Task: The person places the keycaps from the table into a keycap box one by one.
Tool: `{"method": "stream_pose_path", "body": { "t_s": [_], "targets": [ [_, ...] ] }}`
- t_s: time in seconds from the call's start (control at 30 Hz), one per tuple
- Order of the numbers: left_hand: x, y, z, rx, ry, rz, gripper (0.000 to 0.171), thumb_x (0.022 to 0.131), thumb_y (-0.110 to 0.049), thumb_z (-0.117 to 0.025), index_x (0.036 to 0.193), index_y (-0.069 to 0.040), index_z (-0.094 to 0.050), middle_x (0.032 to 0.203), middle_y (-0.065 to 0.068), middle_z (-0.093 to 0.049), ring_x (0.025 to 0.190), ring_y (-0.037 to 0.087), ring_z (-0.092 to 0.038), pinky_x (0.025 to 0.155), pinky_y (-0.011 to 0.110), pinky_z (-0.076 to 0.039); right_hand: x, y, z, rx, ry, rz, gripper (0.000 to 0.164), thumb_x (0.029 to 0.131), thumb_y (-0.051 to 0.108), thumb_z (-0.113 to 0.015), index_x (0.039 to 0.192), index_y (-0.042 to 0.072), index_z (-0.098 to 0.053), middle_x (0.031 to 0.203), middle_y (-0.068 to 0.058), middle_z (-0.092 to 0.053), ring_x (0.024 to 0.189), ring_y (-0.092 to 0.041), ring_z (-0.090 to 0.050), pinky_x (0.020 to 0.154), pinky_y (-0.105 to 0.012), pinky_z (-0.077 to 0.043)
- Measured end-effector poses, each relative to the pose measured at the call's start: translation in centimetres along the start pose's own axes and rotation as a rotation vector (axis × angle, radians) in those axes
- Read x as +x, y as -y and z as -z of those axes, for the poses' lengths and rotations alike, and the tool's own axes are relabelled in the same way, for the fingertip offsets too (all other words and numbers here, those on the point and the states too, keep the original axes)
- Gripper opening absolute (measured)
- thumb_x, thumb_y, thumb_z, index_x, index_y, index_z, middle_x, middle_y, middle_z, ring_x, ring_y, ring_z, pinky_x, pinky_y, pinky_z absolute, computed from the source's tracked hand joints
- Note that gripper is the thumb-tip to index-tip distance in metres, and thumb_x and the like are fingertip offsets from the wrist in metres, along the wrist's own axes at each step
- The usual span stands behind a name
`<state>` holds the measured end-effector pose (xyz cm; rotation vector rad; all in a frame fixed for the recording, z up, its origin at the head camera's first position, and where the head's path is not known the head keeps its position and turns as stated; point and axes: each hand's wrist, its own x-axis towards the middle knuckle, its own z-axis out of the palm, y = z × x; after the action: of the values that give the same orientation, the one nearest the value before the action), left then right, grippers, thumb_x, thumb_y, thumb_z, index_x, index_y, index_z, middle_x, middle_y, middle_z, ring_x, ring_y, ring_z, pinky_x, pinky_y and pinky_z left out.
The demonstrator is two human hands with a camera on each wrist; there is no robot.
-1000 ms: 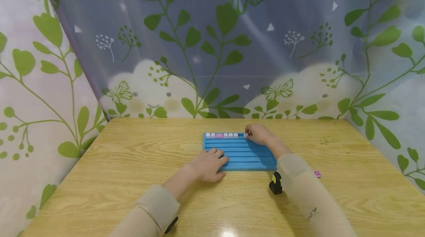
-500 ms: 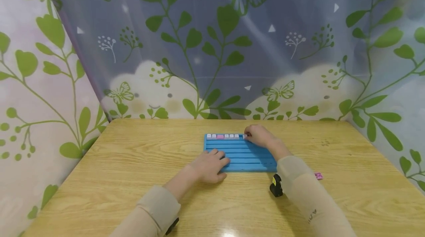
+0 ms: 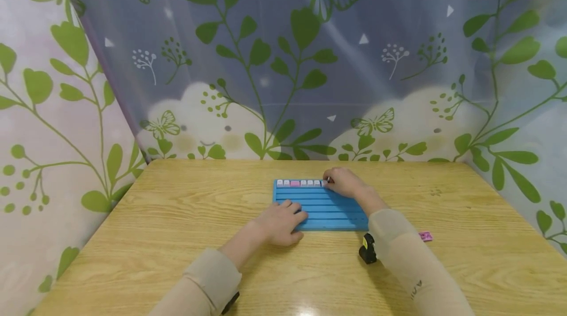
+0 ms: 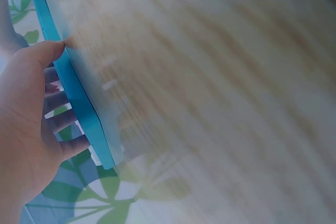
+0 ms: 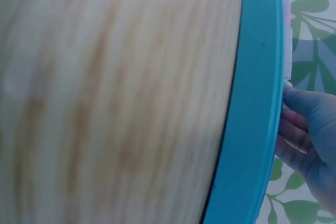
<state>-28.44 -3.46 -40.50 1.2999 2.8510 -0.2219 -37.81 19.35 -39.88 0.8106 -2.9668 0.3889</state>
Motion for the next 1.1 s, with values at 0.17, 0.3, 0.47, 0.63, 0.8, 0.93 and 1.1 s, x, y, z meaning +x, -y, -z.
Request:
{"method": "stream_pose_path", "body": {
  "t_s": [0.17,0.3,0.47,0.63,0.8,0.93,1.1],
  "targets": [
    [0.0,-0.1,0.0,0.001,0.000,0.003,0.050,0.093,-0.046,-0.047,0.135,-0.019,-0.046,0.131,0.004,-0.047,0.119,0.023,-0.042,0.094,0.042,-0.040,0.0,0.1,0.0,-0.004,0.007,0.001,0.017,0.089,0.011,-0.062,0.103,0.003,-0.065,0.092,-0.009,-0.064,0.078,-0.018,-0.058,0.069,-0.035,-0.048],
    [0.1,-0.1,0.0,0.005,-0.003,0.007,0.050,0.093,-0.046,-0.047,0.135,-0.019,-0.046,0.130,0.004,-0.047,0.118,0.022,-0.042,0.093,0.042,-0.040,0.0,0.3,0.1,-0.008,0.008,-0.007,0.017,0.089,0.011,-0.062,0.104,0.003,-0.065,0.092,-0.009,-0.064,0.077,-0.018,-0.058,0.069,-0.035,-0.048],
    [0.0,-0.1,0.1,0.005,0.004,0.012,0.050,0.093,-0.046,-0.047,0.135,-0.019,-0.046,0.131,0.004,-0.047,0.119,0.023,-0.042,0.094,0.042,-0.040,0.0,0.4,0.1,-0.007,0.008,-0.014,0.018,0.088,0.011,-0.063,0.104,0.003,-0.064,0.092,-0.009,-0.064,0.076,-0.018,-0.058,0.068,-0.035,-0.048],
    [-0.1,-0.2,0.2,-0.003,0.011,0.015,0.050,0.093,-0.045,-0.047,0.136,-0.019,-0.046,0.133,0.004,-0.046,0.120,0.023,-0.041,0.095,0.042,-0.039,-0.2,0.4,0.2,-0.002,0.023,-0.038,0.027,0.088,0.012,-0.064,0.111,0.000,-0.061,0.087,-0.007,-0.063,0.076,-0.018,-0.058,0.069,-0.035,-0.048],
    [0.0,-0.2,-0.1,-0.009,0.002,0.012,0.050,0.093,-0.045,-0.047,0.135,-0.019,-0.046,0.132,0.004,-0.046,0.120,0.023,-0.042,0.095,0.043,-0.039,-1.4,-0.2,1.3,0.034,0.039,-0.059,0.037,0.087,0.005,-0.062,0.121,-0.005,-0.054,0.079,-0.006,-0.058,0.071,-0.019,-0.055,0.067,-0.037,-0.047],
    [0.0,-0.2,-0.1,0.000,-0.002,0.006,0.050,0.093,-0.044,-0.046,0.136,-0.019,-0.045,0.133,0.005,-0.046,0.120,0.024,-0.042,0.095,0.043,-0.039,-3.1,-1.4,2.7,0.036,0.006,-0.046,0.033,0.085,-0.001,-0.058,0.117,-0.008,-0.055,0.083,-0.010,-0.059,0.075,-0.023,-0.056,0.068,-0.039,-0.047],
    [0.0,-0.2,0.0,0.001,0.001,0.010,0.050,0.094,-0.044,-0.046,0.136,-0.018,-0.045,0.133,0.005,-0.046,0.119,0.024,-0.042,0.095,0.042,-0.039,-6.1,-3.1,4.6,0.030,-0.015,-0.038,0.028,0.085,0.000,-0.059,0.112,-0.010,-0.057,0.087,-0.013,-0.060,0.079,-0.027,-0.058,0.070,-0.042,-0.048]
  ]
}}
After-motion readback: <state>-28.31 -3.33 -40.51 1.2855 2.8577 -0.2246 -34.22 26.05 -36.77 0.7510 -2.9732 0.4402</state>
